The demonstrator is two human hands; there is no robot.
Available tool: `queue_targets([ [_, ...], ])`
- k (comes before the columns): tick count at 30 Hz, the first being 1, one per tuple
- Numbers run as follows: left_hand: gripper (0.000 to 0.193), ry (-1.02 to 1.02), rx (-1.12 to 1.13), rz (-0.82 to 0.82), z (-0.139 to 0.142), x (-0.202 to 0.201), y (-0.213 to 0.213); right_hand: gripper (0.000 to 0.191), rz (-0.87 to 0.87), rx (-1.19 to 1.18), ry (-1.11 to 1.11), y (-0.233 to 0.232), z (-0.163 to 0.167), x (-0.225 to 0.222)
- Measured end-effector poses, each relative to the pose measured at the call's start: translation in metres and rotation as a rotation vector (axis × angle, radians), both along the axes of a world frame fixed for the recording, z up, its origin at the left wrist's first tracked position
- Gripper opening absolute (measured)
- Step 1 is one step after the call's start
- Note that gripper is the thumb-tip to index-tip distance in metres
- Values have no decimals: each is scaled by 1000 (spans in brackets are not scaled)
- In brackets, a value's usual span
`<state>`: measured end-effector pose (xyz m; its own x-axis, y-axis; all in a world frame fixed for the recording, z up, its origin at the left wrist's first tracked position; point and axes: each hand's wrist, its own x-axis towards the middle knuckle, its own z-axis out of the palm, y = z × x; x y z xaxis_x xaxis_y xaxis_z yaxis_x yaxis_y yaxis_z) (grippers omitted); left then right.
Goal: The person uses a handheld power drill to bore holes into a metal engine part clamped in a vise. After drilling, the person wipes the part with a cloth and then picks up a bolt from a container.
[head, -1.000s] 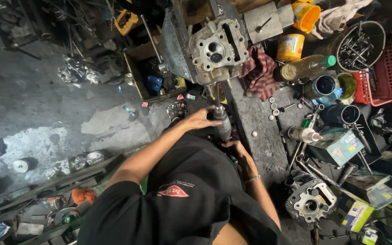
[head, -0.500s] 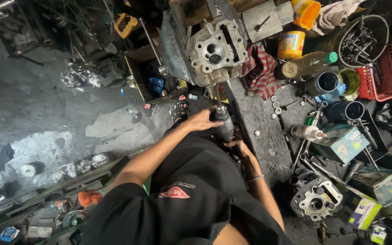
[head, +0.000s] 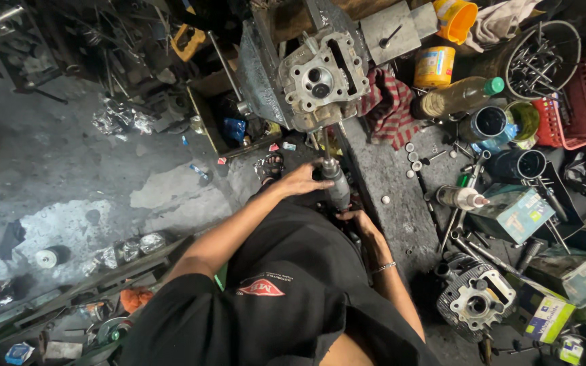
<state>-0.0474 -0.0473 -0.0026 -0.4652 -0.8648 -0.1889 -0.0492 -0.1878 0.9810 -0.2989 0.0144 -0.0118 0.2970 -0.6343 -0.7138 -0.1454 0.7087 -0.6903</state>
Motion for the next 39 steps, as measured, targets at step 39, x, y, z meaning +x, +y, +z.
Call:
queue_targets([
  [39,68,-23,-44,17,1,1,-1,21,-106,275,51,0,-1,1],
])
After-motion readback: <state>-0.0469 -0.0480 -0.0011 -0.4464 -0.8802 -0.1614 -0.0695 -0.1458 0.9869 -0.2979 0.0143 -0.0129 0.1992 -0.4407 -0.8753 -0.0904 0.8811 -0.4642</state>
